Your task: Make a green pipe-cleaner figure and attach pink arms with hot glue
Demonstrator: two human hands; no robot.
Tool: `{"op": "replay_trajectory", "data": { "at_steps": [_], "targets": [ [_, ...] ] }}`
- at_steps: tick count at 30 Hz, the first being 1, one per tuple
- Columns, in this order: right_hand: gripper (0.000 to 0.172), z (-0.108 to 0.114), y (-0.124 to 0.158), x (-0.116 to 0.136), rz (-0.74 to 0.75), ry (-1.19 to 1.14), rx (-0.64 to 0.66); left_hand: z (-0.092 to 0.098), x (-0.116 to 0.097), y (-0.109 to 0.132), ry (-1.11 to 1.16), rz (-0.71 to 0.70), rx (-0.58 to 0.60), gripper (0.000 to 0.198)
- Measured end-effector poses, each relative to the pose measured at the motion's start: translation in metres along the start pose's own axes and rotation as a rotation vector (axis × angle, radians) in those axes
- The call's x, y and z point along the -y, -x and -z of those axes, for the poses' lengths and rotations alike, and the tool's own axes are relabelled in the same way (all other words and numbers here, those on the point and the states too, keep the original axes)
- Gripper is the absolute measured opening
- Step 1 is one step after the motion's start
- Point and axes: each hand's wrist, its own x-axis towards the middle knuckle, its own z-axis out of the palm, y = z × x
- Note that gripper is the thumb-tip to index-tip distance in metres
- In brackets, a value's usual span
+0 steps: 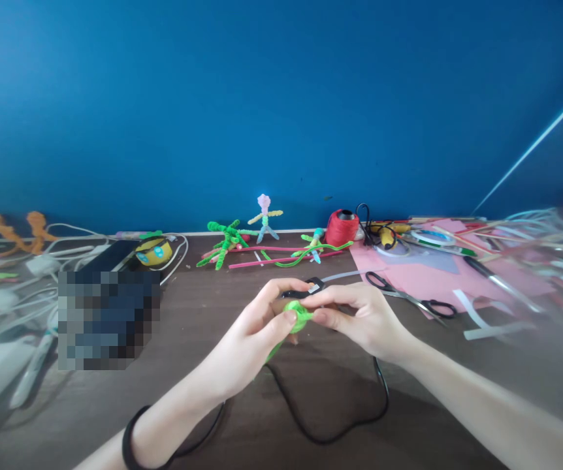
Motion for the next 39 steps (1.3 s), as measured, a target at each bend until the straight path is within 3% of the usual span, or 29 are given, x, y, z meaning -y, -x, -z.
{"op": "replay_trajectory", "data": {
  "at_steps": [15, 26, 31, 39],
  "targets": [
    [0.019, -0.002, -0.003, -0.003, -0.142, -0.280, -0.006, -0.003, -0.003, 0.003, -0.093, 0.034, 0.060, 0.033],
    [0.023, 0.003, -0.006, -0.010, -0.254, -0.460, 0.195, -0.002, -0.003, 0.005, -0.196, 0.062, 0.183, 0.043],
    [0.028, 0.001, -0.008, -0.009, -0.312, -0.593, 0.267, -0.003, 0.001, 0.005, -0.238, 0.054, 0.158, 0.046],
    [0.023, 0.001, -0.007, -0.006, -0.216, -0.526, 0.122, -0.002, -0.003, 0.003, -0.191, 0.017, 0.100, 0.043]
  ]
}}
